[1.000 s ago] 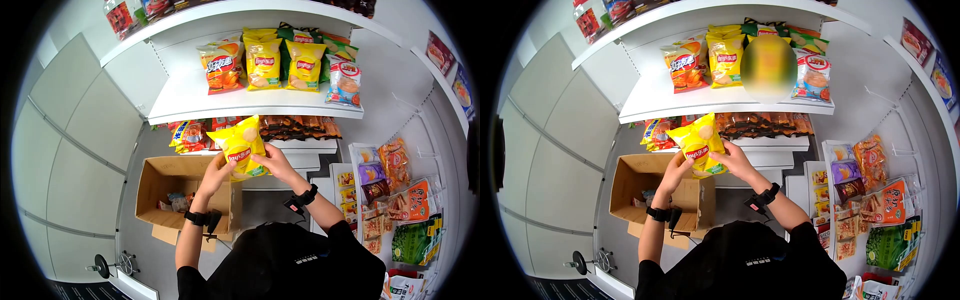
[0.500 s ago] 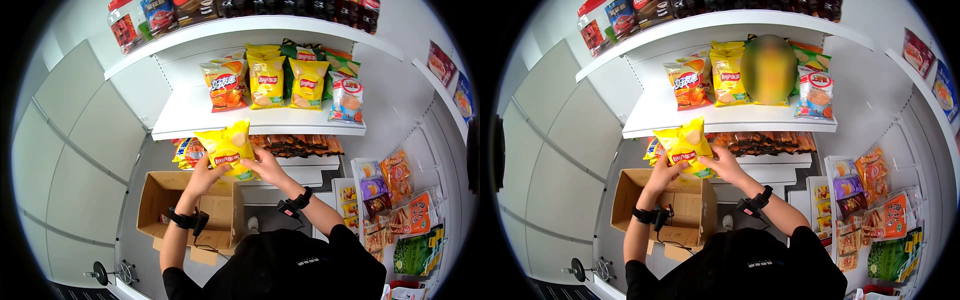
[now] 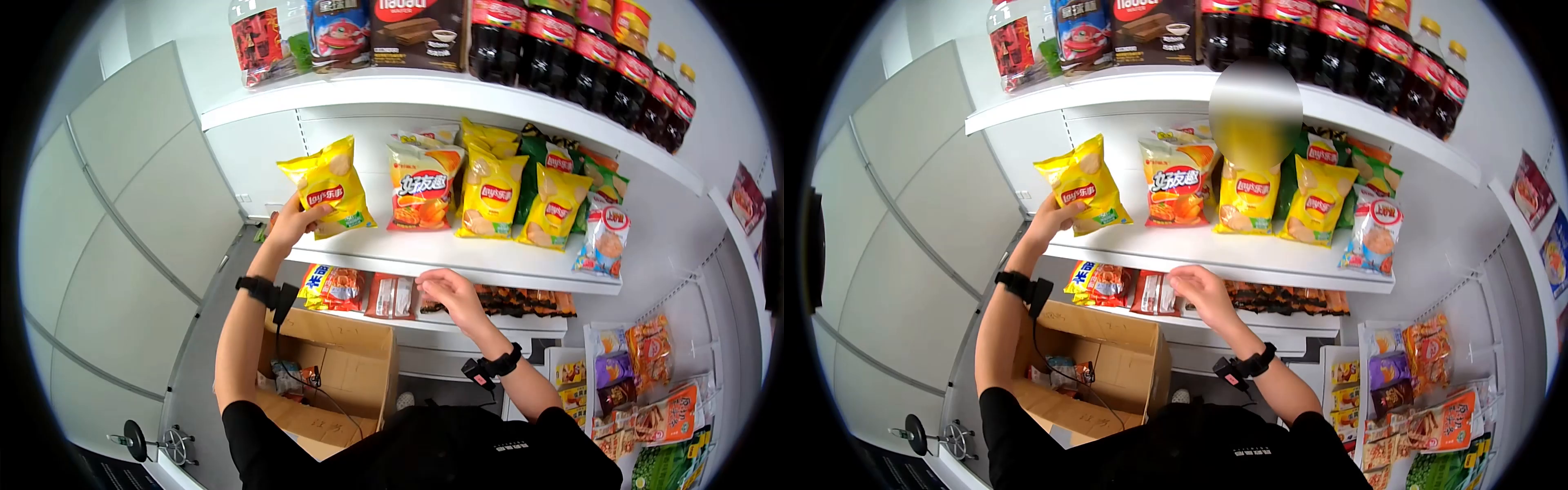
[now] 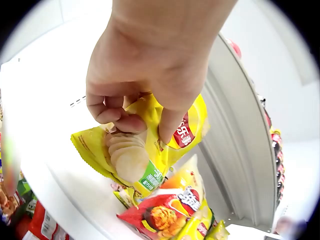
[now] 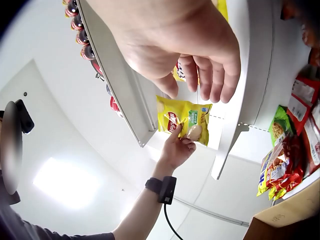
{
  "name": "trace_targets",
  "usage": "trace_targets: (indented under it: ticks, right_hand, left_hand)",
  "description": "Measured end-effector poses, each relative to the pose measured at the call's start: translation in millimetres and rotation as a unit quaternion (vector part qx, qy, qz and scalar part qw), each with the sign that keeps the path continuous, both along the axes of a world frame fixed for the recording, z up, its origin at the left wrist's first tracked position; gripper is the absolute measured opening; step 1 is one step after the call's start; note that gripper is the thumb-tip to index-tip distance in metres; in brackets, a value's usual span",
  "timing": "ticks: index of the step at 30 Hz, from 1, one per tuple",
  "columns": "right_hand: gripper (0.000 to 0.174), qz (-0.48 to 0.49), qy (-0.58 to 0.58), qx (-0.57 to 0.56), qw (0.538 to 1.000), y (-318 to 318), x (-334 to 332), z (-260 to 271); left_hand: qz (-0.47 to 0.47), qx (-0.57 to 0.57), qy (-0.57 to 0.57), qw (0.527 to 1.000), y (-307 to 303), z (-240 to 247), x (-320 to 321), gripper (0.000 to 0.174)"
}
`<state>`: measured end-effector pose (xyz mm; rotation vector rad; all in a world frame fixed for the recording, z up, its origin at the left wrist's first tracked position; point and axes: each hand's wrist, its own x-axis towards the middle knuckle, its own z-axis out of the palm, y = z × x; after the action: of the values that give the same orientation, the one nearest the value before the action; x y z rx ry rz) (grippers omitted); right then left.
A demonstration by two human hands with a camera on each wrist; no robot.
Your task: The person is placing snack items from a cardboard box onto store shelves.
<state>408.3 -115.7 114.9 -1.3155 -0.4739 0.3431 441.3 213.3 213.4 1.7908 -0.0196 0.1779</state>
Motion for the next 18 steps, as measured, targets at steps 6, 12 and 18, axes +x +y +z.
trace_targets:
  ticks: [6,12,18]
  right_hand:
    - [0.021,-0.021,0.020,-0.027,0.999,-7,12,-7]
    - [0.020,-0.054,0.051,-0.019,0.997,-15,19,-5]
    - [0.019,-0.063,0.054,-0.018,0.996,-23,26,-11]
  left_hand:
    - [-0.004,0.027,0.008,1.000,28,-1,83,0.033]
    - [-0.050,0.083,0.056,0.994,41,-13,148,0.035]
    - [-0.057,0.078,0.067,0.993,42,-22,189,0.032]
